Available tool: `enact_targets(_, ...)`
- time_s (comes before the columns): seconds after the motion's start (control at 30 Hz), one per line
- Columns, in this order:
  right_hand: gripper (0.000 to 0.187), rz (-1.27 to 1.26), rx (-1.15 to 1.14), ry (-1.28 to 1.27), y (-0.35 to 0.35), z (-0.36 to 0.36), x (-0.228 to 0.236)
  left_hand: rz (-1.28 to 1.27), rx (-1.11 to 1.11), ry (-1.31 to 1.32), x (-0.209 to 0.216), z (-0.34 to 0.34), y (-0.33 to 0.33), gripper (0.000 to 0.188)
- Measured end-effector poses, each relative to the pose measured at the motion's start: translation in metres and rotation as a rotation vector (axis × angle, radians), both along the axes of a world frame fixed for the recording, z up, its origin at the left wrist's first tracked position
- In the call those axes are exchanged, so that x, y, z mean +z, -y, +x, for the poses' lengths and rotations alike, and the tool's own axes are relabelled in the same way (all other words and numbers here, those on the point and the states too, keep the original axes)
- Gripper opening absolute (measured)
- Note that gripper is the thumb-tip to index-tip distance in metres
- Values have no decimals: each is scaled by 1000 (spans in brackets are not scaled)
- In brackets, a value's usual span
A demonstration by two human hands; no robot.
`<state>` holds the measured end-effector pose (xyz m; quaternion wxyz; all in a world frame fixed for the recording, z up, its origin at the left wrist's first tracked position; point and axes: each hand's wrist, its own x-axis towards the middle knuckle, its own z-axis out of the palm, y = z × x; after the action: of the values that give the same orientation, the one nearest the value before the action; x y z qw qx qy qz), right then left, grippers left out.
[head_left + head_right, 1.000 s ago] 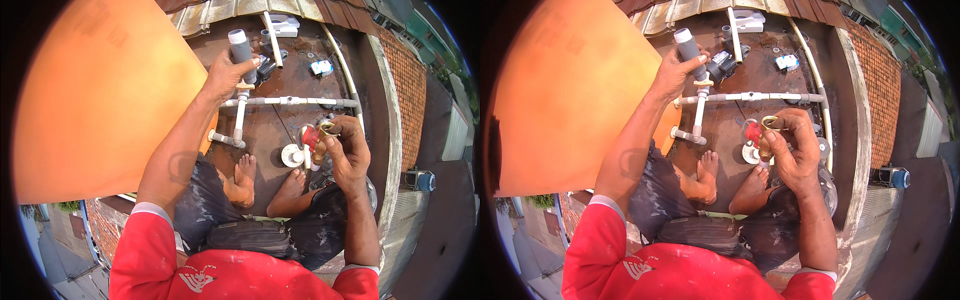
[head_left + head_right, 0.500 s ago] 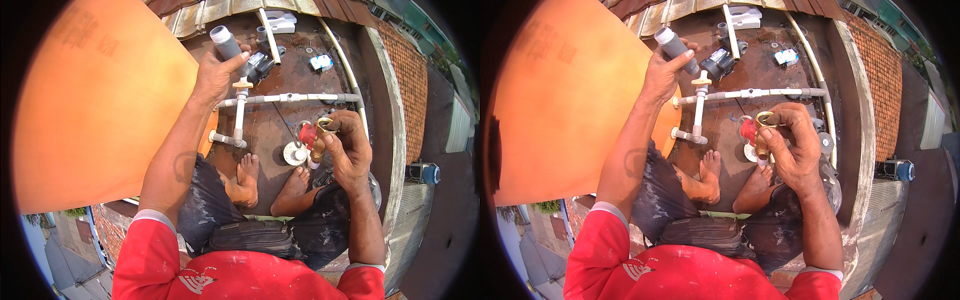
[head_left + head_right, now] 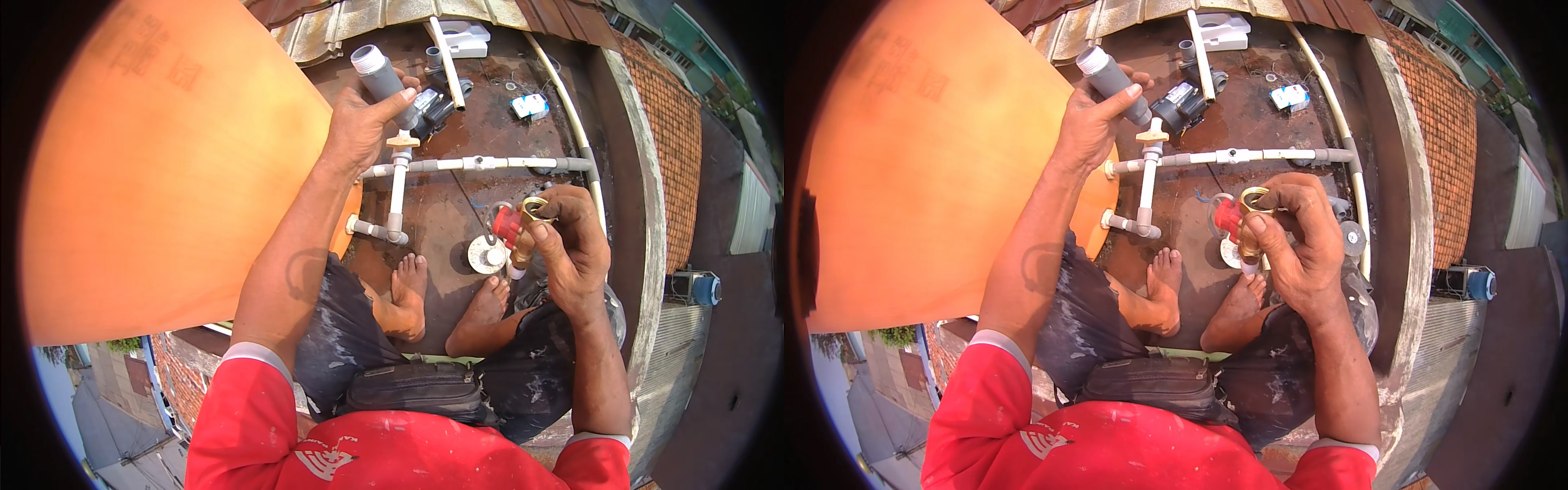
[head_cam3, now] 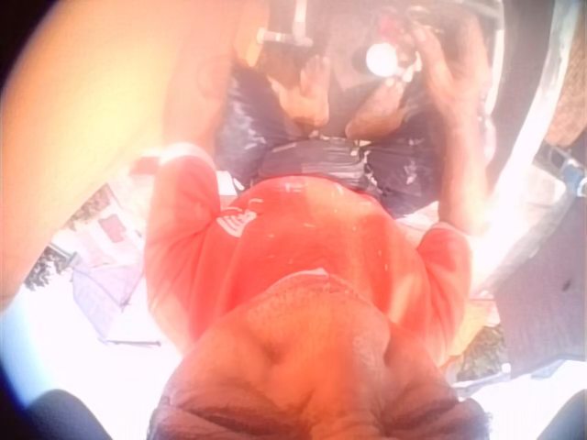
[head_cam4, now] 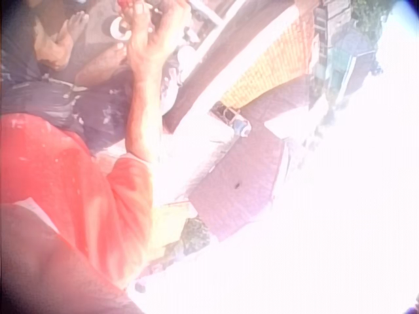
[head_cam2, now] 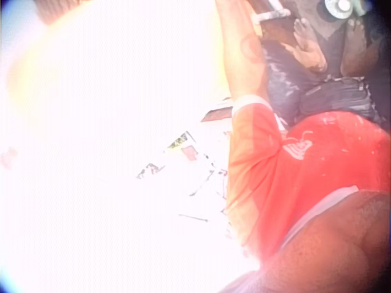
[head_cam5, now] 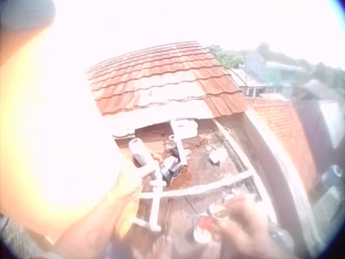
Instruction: The person assembles a plumbing fitting by hand, attaching a brass valve to a gray pipe connector and tightening the components. The person handles the valve, pipe connector, and a small container of sealant or lubricant while working on a rooftop near a large orange water tank.
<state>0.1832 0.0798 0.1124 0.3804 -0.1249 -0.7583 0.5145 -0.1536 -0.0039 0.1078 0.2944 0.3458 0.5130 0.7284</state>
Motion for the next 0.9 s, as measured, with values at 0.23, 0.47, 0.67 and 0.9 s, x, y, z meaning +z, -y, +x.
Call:
enact_targets(0.23,18,54,-21,23,-4,2,-3,3,-9,52,2,0,0,36)
enact_targets(0.47,19,16,-9,-2,-3,2,-3,0,-20,105,7,4,1,34)
enact_targets(0.67,18,12,1,-4,-3,1,-3,-11,-55,108,4,3,1,33)
enact_targets(0.9,18,6,5,8,-1,1,-2,-31,-109,105,5,8,2,37)
